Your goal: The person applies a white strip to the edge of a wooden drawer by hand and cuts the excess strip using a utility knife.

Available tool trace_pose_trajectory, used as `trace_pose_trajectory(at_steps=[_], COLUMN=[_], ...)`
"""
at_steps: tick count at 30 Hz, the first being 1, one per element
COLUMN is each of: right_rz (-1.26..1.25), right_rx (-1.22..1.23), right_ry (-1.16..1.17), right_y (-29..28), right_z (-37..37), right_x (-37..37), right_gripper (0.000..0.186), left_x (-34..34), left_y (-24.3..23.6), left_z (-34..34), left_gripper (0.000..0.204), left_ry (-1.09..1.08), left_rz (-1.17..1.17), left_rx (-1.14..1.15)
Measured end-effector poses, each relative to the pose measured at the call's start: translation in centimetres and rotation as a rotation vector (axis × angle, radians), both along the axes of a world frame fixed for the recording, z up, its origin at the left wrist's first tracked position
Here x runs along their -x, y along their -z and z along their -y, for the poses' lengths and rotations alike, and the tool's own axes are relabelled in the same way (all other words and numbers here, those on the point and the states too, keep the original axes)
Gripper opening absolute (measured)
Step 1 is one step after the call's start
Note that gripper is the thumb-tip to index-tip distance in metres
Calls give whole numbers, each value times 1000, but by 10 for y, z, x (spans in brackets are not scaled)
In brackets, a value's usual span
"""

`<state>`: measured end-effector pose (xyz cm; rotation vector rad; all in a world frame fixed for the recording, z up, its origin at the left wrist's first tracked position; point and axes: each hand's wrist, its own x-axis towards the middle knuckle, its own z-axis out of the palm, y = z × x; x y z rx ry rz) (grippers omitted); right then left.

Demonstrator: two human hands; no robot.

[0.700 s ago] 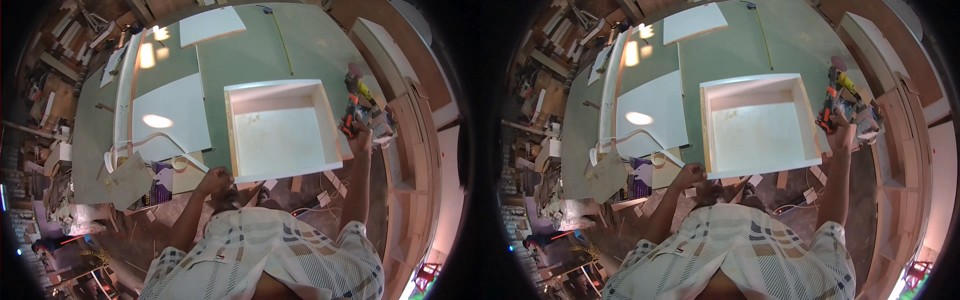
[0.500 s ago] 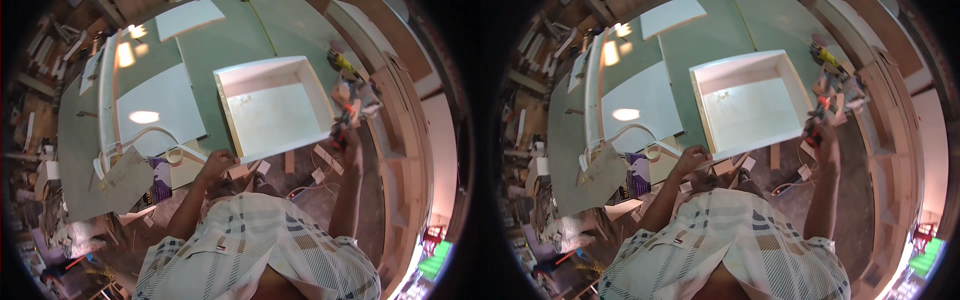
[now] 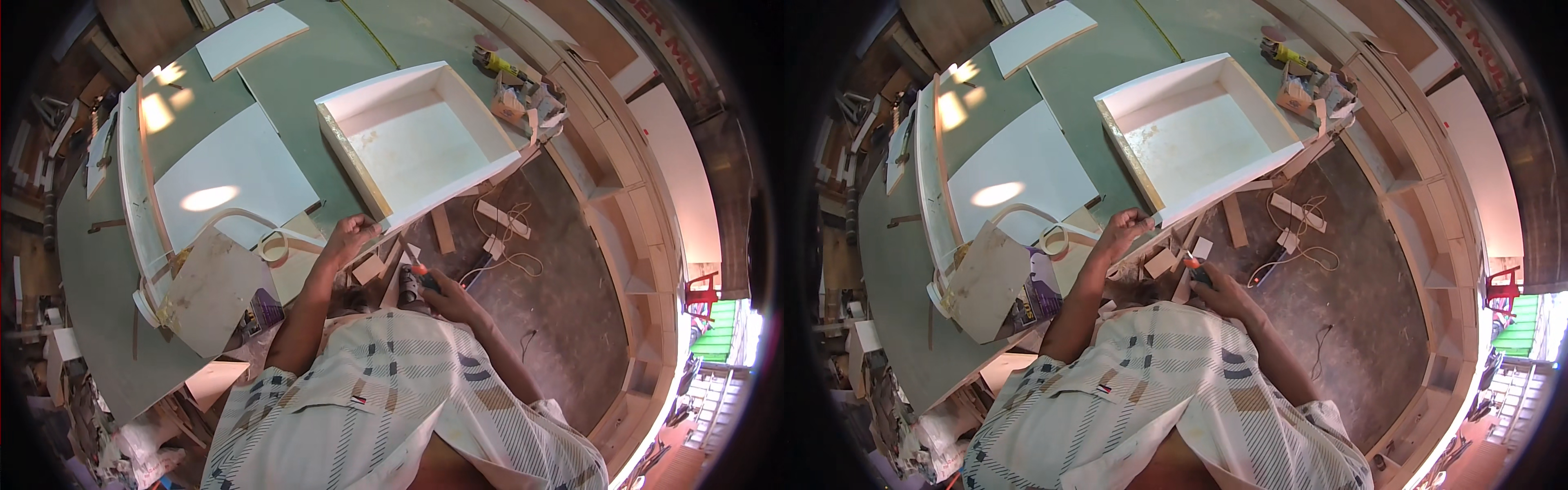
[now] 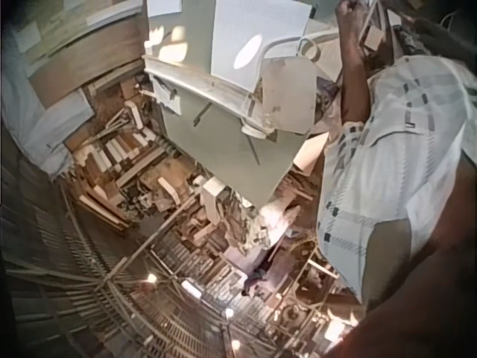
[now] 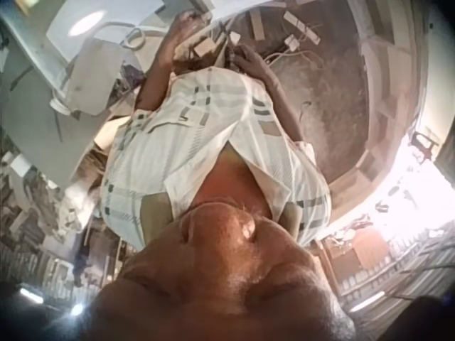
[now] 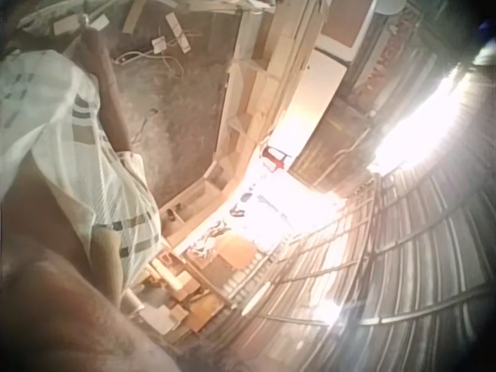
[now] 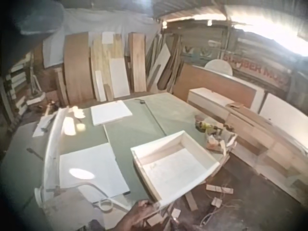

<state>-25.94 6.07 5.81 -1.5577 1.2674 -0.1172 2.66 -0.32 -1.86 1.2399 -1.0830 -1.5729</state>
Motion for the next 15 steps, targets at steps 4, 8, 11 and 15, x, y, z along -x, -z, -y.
trace_pose_trajectory(at_steps=[4,8,11,15], right_rz=[-69,-117,-68,74], right_rx=[67,107,138,-4], right_ry=[-58,-54,14,125], right_y=[15,26,29,29], right_z=[1,7,11,14], right_x=[-22,-34,-39,-42], right_gripper=[44,43,41,36], left_x=[3,2,3,2], left_y=[8,5,-4,-6], left_z=[-6,-7,-9,-9], left_gripper=[20,20,20,19], left_ry=[-99,-96,-90,-84], left_rz=[-80,-66,-51,-35], left_rx=[45,103,88,77])
